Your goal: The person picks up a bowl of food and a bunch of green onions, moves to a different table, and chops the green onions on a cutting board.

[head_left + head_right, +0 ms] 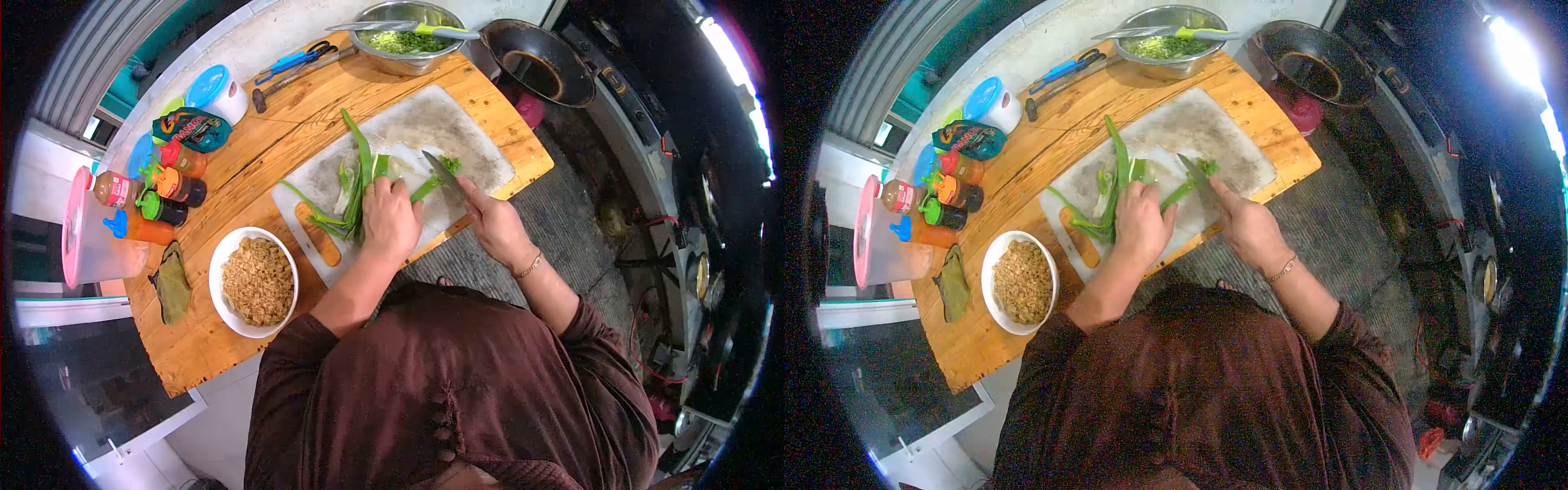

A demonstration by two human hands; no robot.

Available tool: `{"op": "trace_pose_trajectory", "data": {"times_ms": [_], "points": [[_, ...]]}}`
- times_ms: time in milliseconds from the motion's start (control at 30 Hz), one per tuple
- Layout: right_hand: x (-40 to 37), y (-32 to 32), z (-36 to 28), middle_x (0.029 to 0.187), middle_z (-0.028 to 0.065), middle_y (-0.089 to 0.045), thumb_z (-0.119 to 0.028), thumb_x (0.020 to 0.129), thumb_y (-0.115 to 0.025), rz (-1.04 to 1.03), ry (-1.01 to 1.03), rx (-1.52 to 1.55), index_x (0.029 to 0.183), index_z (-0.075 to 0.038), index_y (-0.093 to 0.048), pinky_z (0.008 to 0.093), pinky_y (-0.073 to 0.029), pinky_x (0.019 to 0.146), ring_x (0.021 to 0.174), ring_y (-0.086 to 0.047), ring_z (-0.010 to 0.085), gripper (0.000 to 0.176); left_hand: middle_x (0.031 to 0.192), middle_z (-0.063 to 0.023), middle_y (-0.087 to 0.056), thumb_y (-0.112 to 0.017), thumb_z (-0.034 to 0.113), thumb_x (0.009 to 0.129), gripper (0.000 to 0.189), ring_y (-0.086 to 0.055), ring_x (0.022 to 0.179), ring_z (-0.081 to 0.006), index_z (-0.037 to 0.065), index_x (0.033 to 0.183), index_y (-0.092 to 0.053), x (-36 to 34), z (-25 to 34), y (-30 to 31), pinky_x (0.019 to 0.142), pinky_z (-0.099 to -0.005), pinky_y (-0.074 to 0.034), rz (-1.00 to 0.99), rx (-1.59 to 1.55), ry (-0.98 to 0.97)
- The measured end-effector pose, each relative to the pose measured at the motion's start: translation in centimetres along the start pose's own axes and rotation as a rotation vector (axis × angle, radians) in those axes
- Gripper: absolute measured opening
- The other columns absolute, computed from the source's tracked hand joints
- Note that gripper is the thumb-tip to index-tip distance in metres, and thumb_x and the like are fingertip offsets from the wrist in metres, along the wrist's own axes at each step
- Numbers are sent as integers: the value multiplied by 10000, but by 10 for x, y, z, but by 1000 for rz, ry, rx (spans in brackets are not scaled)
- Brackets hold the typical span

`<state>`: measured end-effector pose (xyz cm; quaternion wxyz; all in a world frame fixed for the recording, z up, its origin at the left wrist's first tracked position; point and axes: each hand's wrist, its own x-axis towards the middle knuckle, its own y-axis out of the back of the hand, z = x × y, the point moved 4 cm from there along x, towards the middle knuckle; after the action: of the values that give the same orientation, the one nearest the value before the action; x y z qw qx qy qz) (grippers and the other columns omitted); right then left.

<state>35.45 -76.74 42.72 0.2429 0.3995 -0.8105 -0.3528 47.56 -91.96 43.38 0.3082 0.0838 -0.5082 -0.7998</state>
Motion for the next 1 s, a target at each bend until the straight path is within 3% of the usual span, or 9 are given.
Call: {"op": "trace_pose_trajectory", "data": {"times_ms": [133, 233, 333, 633, 767, 1000], "points": [[-6, -1, -5, 1029, 253, -685, -160, 986, -492, -89, -77, -72, 1476, -169, -466, 511, -543, 793, 890, -679, 427, 490, 1100, -190, -579, -755, 91, 787, 364, -575, 1031, -369, -29, 1117, -658, 2, -5, -19, 918, -456, -469, 17, -111, -231], [-13, 2, -16, 1021, 236, -683, -163, 982, -500, -120, -91, -148, 1491, -180, -440, 512, -548, 768, 854, -678, 423, 513, 1076, -183, -588, -737, 63, 785, 365, -580, 1016, -368, -21, 1131, -660, 2, -8, -23, 902, -447, -480, 176, -300, -298], [-14, 0, -14, 1015, 219, -677, -163, 975, -511, -118, -74, -191, 1498, -188, -426, 509, -551, 751, 827, -675, 421, 530, 1040, -164, -603, -711, 50, 796, 345, -584, 1003, -367, -16, 1132, -665, 3, -7, -21, 888, -444, -488, 209, -270, -262], [-16, 2, -14, 938, 215, -658, -116, 927, -509, -90, -78, -248, 1528, -176, -385, 501, -561, 699, 778, -679, 414, 617, 941, -145, -603, -691, 50, 811, 138, -591, 935, -355, 12, 944, -701, 9, -10, -23, 855, -445, -486, 10, -220, -292], [-21, -3, -31, 990, 211, -666, -93, 934, -517, -190, -112, -374, 1528, -193, -402, 490, -563, 713, 793, -685, 402, 612, 933, -148, -597, -680, 52, 818, 106, -591, 928, -359, 19, 918, -696, 9, -6, -24, 839, -451, -489, 29, -211, -307], [-15, -15, -27, 944, 187, -665, -67, 896, -499, -215, -74, -460, 1552, -159, -350, 478, -570, 686, 768, -696, 374, 679, 888, -150, -597, -656, 15, 812, 107, -597, 871, -368, 12, 914, -690, 13, -8, -32, 796, -450, -501, 89, -221, -355]]}}
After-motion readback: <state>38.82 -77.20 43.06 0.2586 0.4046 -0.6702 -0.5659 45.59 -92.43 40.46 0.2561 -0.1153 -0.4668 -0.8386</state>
